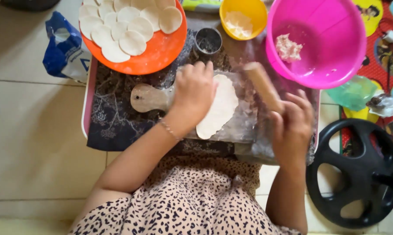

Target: Rolling out small pieces of dough and cutting them into uniform circles using a circular mold.

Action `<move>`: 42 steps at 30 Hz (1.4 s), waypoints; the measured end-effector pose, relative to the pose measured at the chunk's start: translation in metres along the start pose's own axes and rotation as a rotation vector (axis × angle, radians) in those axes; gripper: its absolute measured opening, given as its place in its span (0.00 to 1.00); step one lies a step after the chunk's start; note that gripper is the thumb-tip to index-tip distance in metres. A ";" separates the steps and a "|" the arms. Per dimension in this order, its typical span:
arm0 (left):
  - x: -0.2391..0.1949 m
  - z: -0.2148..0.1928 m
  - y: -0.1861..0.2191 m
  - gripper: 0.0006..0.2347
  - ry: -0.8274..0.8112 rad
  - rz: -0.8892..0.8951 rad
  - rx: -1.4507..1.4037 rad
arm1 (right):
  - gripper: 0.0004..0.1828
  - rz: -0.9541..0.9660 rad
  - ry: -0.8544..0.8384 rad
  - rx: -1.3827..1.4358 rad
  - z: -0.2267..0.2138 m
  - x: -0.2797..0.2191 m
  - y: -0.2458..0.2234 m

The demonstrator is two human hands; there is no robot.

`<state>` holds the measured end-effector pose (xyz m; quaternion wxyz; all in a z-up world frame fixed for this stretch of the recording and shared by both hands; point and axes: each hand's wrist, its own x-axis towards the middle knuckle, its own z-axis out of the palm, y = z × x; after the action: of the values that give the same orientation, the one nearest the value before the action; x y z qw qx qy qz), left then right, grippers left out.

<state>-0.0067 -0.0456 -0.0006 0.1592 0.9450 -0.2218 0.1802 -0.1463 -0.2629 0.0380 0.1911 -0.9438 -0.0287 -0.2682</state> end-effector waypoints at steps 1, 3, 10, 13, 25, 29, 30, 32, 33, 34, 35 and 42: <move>0.000 0.009 0.002 0.23 0.010 0.002 -0.001 | 0.13 -0.006 0.007 -0.004 -0.006 -0.001 0.000; -0.001 0.026 0.008 0.08 0.207 0.074 0.110 | 0.15 0.043 0.120 0.001 -0.019 -0.005 -0.001; 0.001 0.011 0.015 0.03 0.252 0.175 0.067 | 0.14 0.079 0.200 0.004 -0.022 -0.015 0.015; 0.003 0.020 0.015 0.02 0.218 0.179 0.012 | 0.14 0.109 0.215 0.029 -0.020 -0.015 0.013; 0.029 -0.002 -0.002 0.04 -0.458 0.148 -0.643 | 0.18 0.119 0.237 0.088 -0.021 -0.017 0.014; 0.042 -0.028 0.020 0.05 -0.376 0.216 -0.849 | 0.20 0.090 0.250 0.098 -0.022 -0.015 0.014; 0.045 -0.032 0.026 0.04 -0.314 0.258 -0.883 | 0.21 0.093 0.258 0.103 -0.023 -0.015 0.014; 0.057 -0.067 0.030 0.02 -0.189 0.348 -0.893 | 0.18 0.164 0.236 0.110 -0.030 -0.011 -0.003; 0.063 -0.084 0.033 0.01 -0.064 0.445 -0.897 | 0.15 0.237 0.219 0.115 -0.033 -0.009 -0.011; 0.063 -0.094 0.030 0.01 -0.063 0.440 -0.897 | 0.15 0.236 0.215 0.116 -0.034 -0.009 -0.010; 0.064 -0.103 0.027 0.02 -0.003 0.441 -0.901 | 0.15 0.234 0.227 0.157 -0.034 -0.009 -0.009; 0.048 -0.141 -0.002 0.02 -0.036 0.452 -0.416 | 0.15 0.262 0.225 0.189 -0.032 -0.012 -0.013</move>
<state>-0.0037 -0.0079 0.1435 0.3013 0.8218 -0.4614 0.1450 -0.1743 -0.2619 0.0617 0.3142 -0.8814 0.0909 -0.3410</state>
